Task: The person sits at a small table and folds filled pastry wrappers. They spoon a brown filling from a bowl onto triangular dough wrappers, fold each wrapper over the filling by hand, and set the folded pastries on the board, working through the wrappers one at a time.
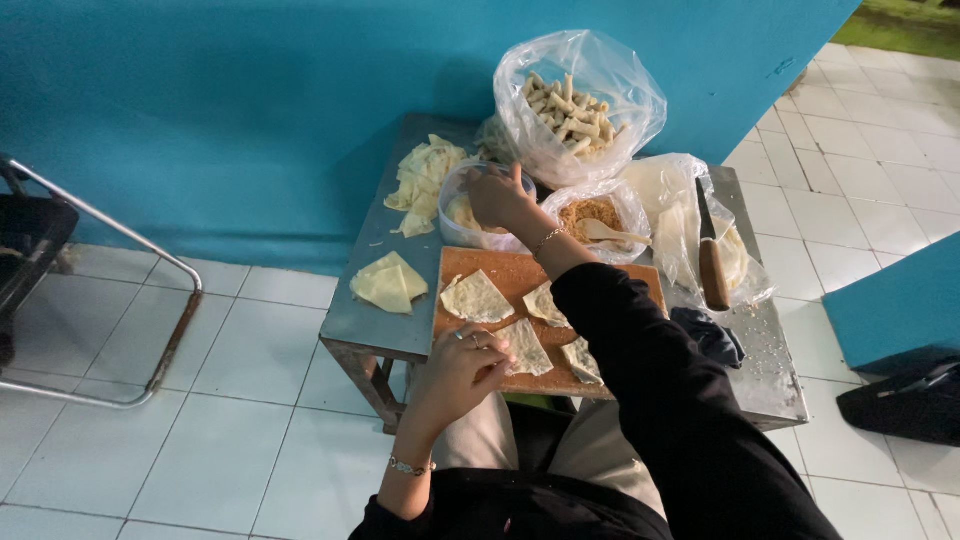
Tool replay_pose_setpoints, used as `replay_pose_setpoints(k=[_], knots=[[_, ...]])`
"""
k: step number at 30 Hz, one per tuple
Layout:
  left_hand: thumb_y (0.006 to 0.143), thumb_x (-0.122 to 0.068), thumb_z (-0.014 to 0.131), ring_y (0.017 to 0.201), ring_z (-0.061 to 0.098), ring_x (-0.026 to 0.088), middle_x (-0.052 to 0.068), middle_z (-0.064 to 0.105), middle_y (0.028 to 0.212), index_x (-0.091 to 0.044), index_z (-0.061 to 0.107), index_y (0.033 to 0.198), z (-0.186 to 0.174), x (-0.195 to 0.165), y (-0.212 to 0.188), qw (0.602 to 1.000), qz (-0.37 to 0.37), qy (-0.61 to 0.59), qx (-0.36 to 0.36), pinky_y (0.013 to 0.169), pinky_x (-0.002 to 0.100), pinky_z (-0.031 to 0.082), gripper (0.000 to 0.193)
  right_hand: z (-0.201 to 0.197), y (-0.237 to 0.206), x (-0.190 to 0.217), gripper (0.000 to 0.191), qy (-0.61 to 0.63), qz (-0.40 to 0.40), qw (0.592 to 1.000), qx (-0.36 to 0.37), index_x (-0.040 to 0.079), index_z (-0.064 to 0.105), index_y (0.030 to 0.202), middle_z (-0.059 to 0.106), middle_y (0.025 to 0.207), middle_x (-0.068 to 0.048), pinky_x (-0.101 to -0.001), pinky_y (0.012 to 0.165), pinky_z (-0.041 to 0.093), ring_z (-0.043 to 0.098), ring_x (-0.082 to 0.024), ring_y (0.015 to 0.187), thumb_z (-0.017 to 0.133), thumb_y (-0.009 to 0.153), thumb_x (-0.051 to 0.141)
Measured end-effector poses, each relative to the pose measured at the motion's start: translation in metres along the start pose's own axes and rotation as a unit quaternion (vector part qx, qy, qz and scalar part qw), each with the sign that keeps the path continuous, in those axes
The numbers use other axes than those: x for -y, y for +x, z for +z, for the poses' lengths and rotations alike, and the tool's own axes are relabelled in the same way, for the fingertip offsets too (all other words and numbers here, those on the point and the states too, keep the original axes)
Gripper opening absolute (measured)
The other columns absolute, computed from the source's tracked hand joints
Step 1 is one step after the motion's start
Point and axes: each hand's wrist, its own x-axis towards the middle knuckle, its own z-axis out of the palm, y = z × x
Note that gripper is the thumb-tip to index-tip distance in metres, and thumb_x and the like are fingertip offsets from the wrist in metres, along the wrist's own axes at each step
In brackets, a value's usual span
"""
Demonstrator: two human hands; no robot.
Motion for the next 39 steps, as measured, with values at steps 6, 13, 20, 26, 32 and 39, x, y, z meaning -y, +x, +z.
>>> replay_pose_setpoints(k=[6, 13, 20, 26, 32, 39], knots=[[0.091, -0.019, 0.072, 0.105, 0.066, 0.025, 0.001, 0.076, 0.101, -0.006, 0.076, 0.086, 0.001, 0.005, -0.001, 1.000, -0.003, -0.002, 0.010, 0.090, 0.044, 0.046, 0.014, 0.001, -0.014, -0.011, 0.074, 0.152, 0.033, 0.984, -0.083, -0.004, 0.032, 0.145, 0.068, 0.116, -0.025, -0.0669, 0.100, 0.027, 0.059, -0.038, 0.120, 0.066, 0.082, 0.014], [0.090, -0.021, 0.073, 0.102, 0.066, 0.024, 0.001, 0.076, 0.100, -0.010, 0.078, 0.088, -0.001, 0.004, 0.001, 1.000, -0.009, 0.025, 0.002, 0.089, 0.044, 0.044, 0.013, -0.003, -0.057, -0.057, 0.024, 0.402, -0.059, 0.894, -0.189, 0.008, 0.037, 0.120, 0.082, 0.095, -0.011, -0.0519, 0.090, 0.037, 0.064, -0.027, 0.110, 0.044, 0.097, 0.005], [0.092, -0.020, 0.072, 0.105, 0.066, 0.025, 0.004, 0.073, 0.107, -0.011, 0.077, 0.096, 0.013, -0.032, 0.002, 0.993, -0.031, 0.115, -0.014, 0.097, 0.048, 0.043, 0.011, 0.047, -0.219, -0.074, 0.035, 0.711, -0.034, 0.700, -0.049, 0.014, 0.027, 0.131, 0.066, 0.089, -0.007, -0.0238, 0.059, 0.041, 0.048, -0.009, 0.066, 0.044, 0.102, 0.005], [0.089, -0.022, 0.073, 0.122, 0.058, 0.032, 0.015, 0.065, 0.131, -0.008, 0.071, 0.121, 0.052, -0.069, 0.009, 0.993, 0.049, 0.105, 0.018, 0.102, 0.055, 0.037, 0.036, 0.058, -0.321, -0.067, 0.027, 0.892, 0.068, 0.446, -0.019, 0.000, 0.025, 0.126, 0.070, 0.105, -0.019, -0.0256, 0.050, 0.037, 0.041, -0.011, 0.052, 0.036, 0.105, 0.013], [0.091, -0.029, 0.073, 0.134, 0.053, 0.029, 0.011, 0.061, 0.135, -0.009, 0.067, 0.127, 0.069, -0.068, 0.011, 0.991, 0.010, 0.122, 0.053, 0.106, 0.056, 0.036, 0.041, 0.041, -0.340, -0.047, 0.037, 0.811, 0.199, 0.546, -0.067, 0.012, 0.020, 0.127, 0.072, 0.117, -0.026, -0.0219, 0.039, 0.034, 0.041, -0.010, 0.045, 0.036, 0.096, 0.001], [0.087, -0.027, 0.073, 0.133, 0.052, 0.025, 0.007, 0.061, 0.139, -0.012, 0.067, 0.128, 0.072, -0.060, 0.005, 0.992, 0.011, 0.116, 0.054, 0.106, 0.062, 0.033, 0.044, 0.042, -0.348, -0.042, 0.057, 0.614, 0.105, 0.781, -0.053, 0.009, 0.015, 0.130, 0.061, 0.143, -0.012, -0.0317, 0.035, 0.048, 0.057, -0.016, 0.041, 0.038, 0.080, -0.004]])
